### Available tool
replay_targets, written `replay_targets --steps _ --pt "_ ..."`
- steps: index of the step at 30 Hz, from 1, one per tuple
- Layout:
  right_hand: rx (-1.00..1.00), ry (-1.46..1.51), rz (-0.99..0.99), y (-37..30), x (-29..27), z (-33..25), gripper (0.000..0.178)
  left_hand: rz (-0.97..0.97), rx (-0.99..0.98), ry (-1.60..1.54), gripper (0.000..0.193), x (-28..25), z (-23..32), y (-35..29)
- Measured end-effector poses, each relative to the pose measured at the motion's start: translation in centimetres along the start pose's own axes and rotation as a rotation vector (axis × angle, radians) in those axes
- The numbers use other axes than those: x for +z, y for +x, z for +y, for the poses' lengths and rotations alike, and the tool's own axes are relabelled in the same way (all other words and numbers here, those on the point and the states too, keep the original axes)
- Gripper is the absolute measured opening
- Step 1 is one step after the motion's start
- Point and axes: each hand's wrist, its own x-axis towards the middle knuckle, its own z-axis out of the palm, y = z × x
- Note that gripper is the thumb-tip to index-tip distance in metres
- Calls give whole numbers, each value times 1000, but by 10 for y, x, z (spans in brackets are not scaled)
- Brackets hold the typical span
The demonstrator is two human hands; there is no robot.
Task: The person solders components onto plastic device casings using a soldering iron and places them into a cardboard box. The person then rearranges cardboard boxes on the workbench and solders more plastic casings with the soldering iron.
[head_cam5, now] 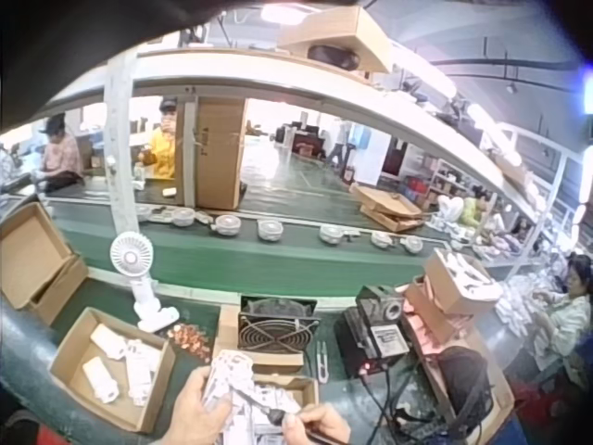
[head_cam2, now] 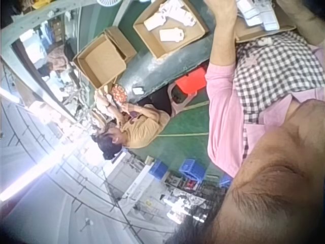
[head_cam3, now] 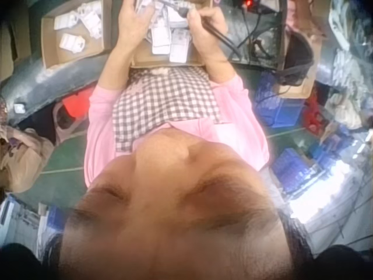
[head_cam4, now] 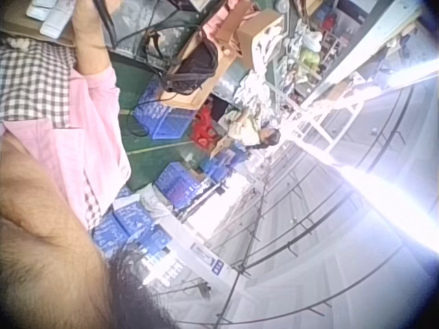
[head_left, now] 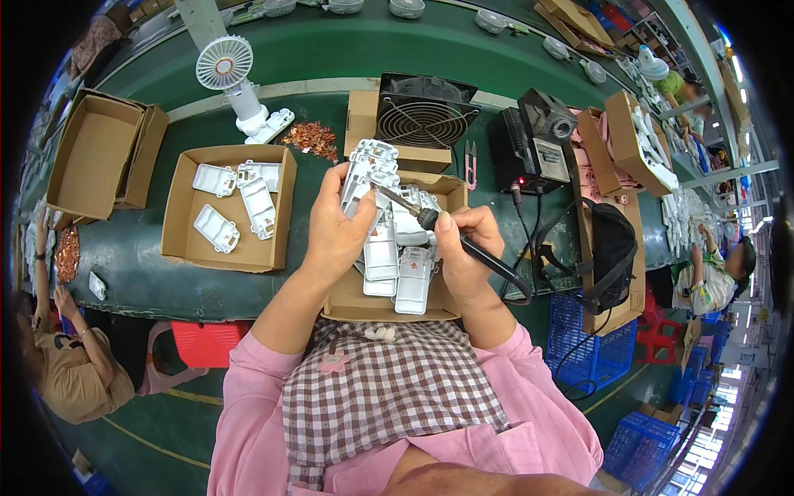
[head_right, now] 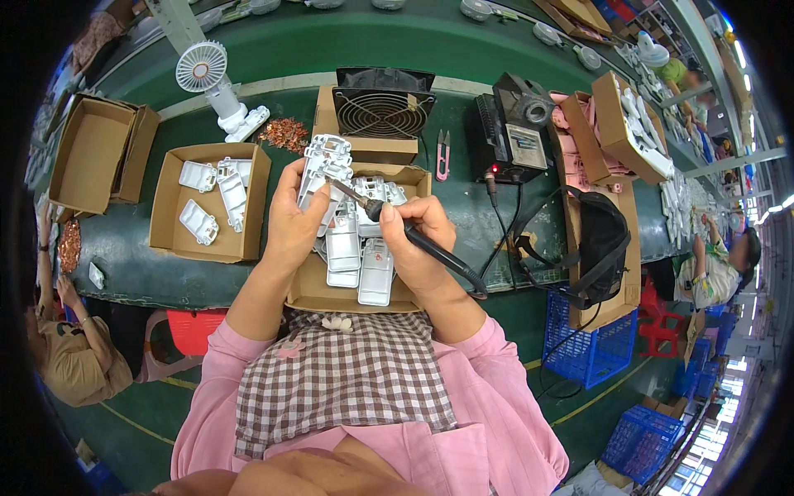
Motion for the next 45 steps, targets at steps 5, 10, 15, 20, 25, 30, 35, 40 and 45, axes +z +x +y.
replay_targets --steps 5,10,15,20,25,30,35,40,45 --pt "-33 65 18 -1 -2 -1 15 -13 -39 -25 36 -2 -2 2" --pt "-90 166 79 -5 -6 0 14 -143 -175 -366 40 -5 11 0" --pt "-109 172 73 -6 -8 1 14 -200 -378 -829 32 -5 25 2" --pt "-147 85 71 -3 -4 1 14 -181 -182 -464 24 1 -2 1" --pt "-100 67 38 -4 -5 0 15 -145 -34 -111 17 -2 -15 4" --pt "-75 -44 27 -2 -2 1 17 -134 -41 -42 11 0 -9 2" --pt "-89 -57 12 -1 -2 2 16 -144 -5 -10 11 -2 -12 2" --pt "-100 -82 -3 -1 -2 2 15 -142 -6 -7 11 -1 -8 1" --pt "-82 -88 -1 0 -1 1 15 -144 -1 1 11 -1 -11 2"
